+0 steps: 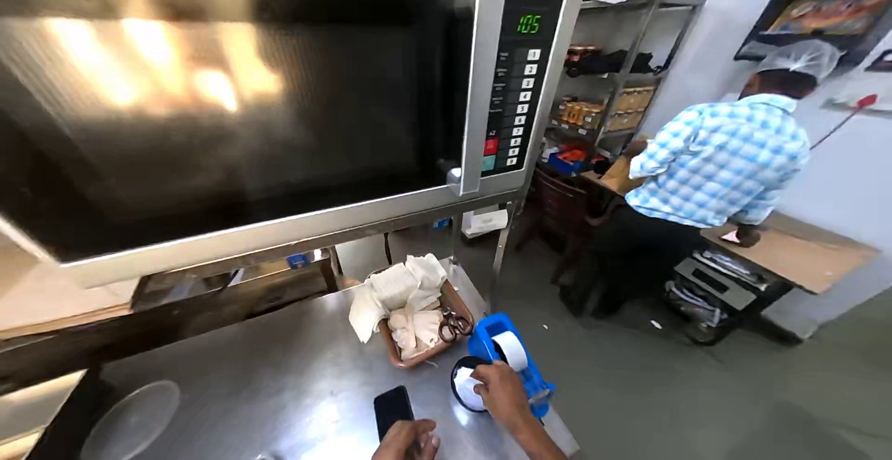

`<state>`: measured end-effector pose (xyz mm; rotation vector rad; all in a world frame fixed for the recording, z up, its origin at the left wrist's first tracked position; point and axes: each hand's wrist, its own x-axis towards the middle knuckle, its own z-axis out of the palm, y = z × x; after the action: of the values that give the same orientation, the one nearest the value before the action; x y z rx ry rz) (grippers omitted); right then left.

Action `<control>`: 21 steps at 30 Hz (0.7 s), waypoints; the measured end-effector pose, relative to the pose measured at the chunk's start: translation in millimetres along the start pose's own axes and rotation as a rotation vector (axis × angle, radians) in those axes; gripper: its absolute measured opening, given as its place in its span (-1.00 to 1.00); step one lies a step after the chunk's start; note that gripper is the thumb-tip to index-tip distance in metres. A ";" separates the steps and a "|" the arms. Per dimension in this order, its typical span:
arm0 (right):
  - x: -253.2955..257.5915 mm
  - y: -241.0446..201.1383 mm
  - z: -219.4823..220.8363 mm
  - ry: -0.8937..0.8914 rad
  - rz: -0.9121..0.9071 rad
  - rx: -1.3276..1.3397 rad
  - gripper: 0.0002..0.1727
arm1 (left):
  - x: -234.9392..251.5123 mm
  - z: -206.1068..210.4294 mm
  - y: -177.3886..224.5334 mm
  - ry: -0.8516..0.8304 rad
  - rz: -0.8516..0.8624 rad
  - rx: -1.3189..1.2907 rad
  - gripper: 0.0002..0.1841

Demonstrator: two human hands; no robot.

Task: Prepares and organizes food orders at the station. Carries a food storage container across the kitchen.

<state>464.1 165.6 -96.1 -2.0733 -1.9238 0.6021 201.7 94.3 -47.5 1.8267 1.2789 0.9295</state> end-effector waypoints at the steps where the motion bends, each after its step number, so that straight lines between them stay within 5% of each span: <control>1: -2.5 3.6 -0.5 0.003 -0.009 0.004 -0.75 | 5.1 1.6 7.7 0.008 0.019 -0.051 -0.74; 7: -17.2 21.0 0.4 0.236 -0.113 0.104 -0.66 | 30.9 27.2 20.0 0.050 0.020 -0.116 -0.76; 12: -31.0 6.1 -38.7 0.219 0.014 0.584 -0.68 | 68.6 51.5 14.9 -0.119 -0.274 -0.254 -0.46; 17: -41.2 7.4 -38.3 0.180 0.018 0.763 -0.63 | 72.8 78.3 21.0 -0.096 -0.343 -0.439 -0.75; 21: -51.3 -0.5 -31.0 0.161 -0.026 0.806 -0.72 | 50.1 84.2 19.8 0.020 -0.372 -0.464 -0.73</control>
<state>475.7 117.8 -61.8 -1.5129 -1.2953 0.9680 295.5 124.7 -63.9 1.1788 1.2340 0.9396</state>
